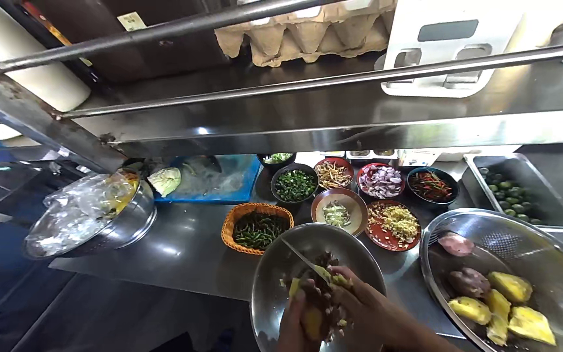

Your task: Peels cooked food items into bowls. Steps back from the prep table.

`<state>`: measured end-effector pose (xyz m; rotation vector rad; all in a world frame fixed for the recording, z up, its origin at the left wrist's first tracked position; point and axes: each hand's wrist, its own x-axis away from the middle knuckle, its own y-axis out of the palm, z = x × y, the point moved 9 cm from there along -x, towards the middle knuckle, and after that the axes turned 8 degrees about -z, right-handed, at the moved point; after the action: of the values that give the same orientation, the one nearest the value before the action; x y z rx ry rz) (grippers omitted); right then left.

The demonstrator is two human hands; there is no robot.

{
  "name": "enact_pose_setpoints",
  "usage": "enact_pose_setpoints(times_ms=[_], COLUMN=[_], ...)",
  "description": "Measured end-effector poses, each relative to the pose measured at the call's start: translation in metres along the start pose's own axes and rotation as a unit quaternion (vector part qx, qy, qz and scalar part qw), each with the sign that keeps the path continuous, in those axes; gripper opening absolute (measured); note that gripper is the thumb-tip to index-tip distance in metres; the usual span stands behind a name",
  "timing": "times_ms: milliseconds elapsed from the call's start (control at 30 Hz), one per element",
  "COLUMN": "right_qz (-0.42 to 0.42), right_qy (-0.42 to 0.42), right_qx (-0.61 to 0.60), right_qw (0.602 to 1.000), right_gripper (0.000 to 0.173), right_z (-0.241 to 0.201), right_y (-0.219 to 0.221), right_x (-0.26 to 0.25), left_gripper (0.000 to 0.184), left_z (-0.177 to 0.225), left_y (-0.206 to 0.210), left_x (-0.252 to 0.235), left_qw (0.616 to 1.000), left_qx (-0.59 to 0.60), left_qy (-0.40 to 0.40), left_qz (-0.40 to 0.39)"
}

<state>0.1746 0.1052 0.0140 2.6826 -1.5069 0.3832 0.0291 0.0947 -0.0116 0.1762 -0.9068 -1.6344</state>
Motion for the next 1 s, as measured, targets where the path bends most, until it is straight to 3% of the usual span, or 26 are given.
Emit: enact_pose_setpoints(times_ms=[67, 133, 267, 333, 433, 567, 700, 833, 933, 1000], right_qz=[-0.001, 0.003, 0.001, 0.037, 0.107, 0.013, 0.005, 0.013, 0.009, -0.006], right_qy=[-0.06, -0.097, -0.069, -0.077, -0.097, -0.02, -0.015, 0.003, -0.048, -0.034], right_qx=[0.05, 0.149, 0.29, 0.323, 0.334, 0.253, 0.308, 0.179, 0.17, 0.204], right_qw=[0.997, 0.984, 0.955, 0.942, 0.932, 0.967, 0.951, 0.984, 0.984, 0.978], right_gripper=[0.059, 0.063, 0.07, 0.063, 0.049, 0.063, 0.064, 0.051, 0.063, 0.065], right_z=[-0.01, -0.023, -0.034, -0.038, -0.037, -0.032, -0.03, -0.014, -0.018, -0.02], right_y=[0.012, 0.026, 0.039, 0.036, 0.028, 0.032, 0.037, 0.024, 0.028, 0.03], right_x=[0.012, 0.02, 0.024, 0.024, 0.02, 0.019, 0.015, 0.003, 0.005, 0.005], left_gripper=[0.067, 0.077, 0.065, 0.058, 0.061, 0.061, 0.062, 0.058, 0.06, 0.058], left_z=[0.008, 0.013, 0.015, 0.013, 0.014, 0.021, 0.016, 0.018, 0.014, 0.009], left_y=[0.005, 0.008, 0.018, 0.019, 0.017, 0.021, 0.008, 0.007, 0.014, 0.014], left_x=[-0.007, -0.013, -0.017, -0.014, -0.011, -0.007, -0.007, -0.008, -0.005, -0.005], left_qw=[0.998, 0.988, 0.957, 0.949, 0.968, 0.977, 0.981, 0.981, 0.989, 0.992], left_qx=[0.055, 0.152, 0.289, 0.312, 0.239, 0.183, 0.153, 0.118, 0.091, 0.077], left_qy=[0.004, 0.017, 0.015, 0.032, 0.062, 0.062, 0.098, 0.09, 0.067, 0.059], left_qz=[0.021, 0.013, -0.016, -0.017, 0.032, 0.095, 0.072, 0.128, 0.097, 0.085])
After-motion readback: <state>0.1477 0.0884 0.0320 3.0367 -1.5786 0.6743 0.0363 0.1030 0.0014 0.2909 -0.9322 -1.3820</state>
